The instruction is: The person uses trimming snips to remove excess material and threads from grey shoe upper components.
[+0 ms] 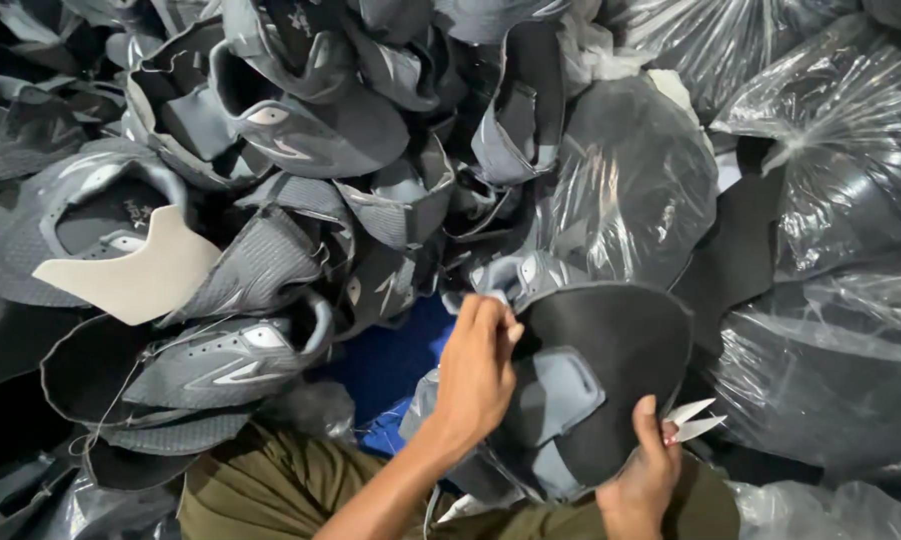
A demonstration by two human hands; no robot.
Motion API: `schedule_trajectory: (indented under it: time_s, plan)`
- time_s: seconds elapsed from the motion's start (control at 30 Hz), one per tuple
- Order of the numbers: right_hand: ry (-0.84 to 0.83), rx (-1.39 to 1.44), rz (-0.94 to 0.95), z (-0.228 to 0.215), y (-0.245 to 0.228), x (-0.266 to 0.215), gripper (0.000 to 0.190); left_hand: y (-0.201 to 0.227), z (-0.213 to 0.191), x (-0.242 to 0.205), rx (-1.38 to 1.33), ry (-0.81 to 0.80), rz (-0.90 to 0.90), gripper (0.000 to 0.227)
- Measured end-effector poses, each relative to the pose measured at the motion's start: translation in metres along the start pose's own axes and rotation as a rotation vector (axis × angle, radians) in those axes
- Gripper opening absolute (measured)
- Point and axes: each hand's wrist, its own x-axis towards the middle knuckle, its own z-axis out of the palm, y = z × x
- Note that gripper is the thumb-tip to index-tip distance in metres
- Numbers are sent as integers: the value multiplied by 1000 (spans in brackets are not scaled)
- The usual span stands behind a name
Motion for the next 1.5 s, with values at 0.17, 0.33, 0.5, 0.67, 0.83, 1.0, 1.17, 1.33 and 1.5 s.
schedule_trajectory:
  time_s: [0.17,0.33,0.5,0.67,0.83,1.0,1.17,1.33,1.5]
  plan:
    - [82,-29,197,19,-38,-3,18,-26,15,-18,-84,-31,-37,11]
    - [-9,-205,69,-18,-37,22,19,-48,24,-23,-128,-35,44,11]
    - [20,-477,-388,17,-87,27,14,-64,25,-32,-85,-13,101,11]
    - [-275,-491,-336,60,-91,1,17,-70,32,-38,-61,10,83,10]
    - [-527,-734,-281,84,-43,-8,30,-81,29,-38,-47,10,46,9]
    - [-547,-1166,-609,97,-38,-14,32,-90,37,-39,-40,-6,-162,7]
    - [-564,-1170,-687,96,-20,-18,32,-86,44,-39,-53,17,-121,7]
    - [-504,-1168,-635,100,-13,-17,31,-76,42,-39,-56,12,-67,7]
    - [-484,-1189,-737,105,-16,-19,28,-60,40,-39,-45,-14,-50,9]
